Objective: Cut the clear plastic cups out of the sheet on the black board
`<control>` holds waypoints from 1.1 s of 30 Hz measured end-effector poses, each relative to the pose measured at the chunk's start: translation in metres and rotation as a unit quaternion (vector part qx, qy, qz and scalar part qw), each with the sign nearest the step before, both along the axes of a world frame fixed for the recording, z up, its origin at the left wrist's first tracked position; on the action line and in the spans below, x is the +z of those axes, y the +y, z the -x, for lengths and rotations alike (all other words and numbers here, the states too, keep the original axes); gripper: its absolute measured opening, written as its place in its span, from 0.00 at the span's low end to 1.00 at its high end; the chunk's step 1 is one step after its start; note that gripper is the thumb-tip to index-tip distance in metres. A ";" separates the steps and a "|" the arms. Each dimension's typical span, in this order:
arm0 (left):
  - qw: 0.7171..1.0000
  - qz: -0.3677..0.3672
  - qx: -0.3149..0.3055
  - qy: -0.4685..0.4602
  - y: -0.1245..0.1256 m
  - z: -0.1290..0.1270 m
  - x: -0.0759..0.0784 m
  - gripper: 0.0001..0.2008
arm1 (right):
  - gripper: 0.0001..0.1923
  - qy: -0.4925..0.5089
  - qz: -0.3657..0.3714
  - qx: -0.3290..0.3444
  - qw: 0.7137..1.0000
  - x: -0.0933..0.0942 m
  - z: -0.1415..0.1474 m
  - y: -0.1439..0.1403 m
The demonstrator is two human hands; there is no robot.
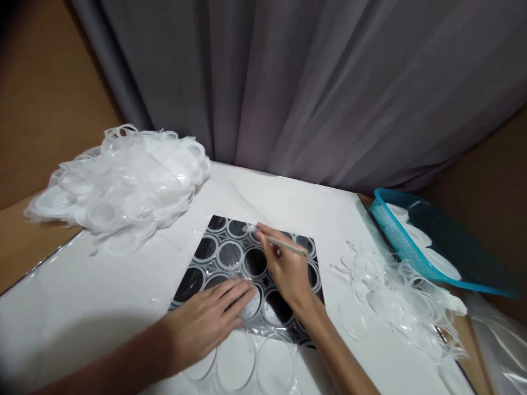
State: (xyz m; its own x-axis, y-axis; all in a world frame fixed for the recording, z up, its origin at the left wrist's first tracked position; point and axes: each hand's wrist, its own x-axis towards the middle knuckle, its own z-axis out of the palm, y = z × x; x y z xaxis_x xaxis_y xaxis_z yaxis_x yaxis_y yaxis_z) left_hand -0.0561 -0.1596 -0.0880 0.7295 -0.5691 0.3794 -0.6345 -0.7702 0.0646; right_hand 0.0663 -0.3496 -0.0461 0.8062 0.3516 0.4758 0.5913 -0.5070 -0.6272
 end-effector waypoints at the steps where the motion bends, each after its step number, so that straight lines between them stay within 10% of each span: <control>1: 1.000 0.000 -0.015 -0.002 0.000 0.002 0.002 0.21 | 0.15 0.039 0.001 0.015 0.999 -0.008 0.006 0.007; 14: 0.981 0.009 0.190 -0.047 -0.005 0.013 -0.004 0.19 | 0.17 0.325 -0.100 0.086 0.936 -0.025 0.013 0.023; 27: 0.984 0.007 0.177 -0.033 -0.004 0.013 0.000 0.19 | 0.08 0.261 -0.071 0.111 0.956 -0.024 0.016 0.021; 33: 0.983 0.014 0.177 -0.040 -0.002 0.014 0.001 0.17 | 0.17 -0.022 0.141 0.244 0.959 -0.020 0.034 0.009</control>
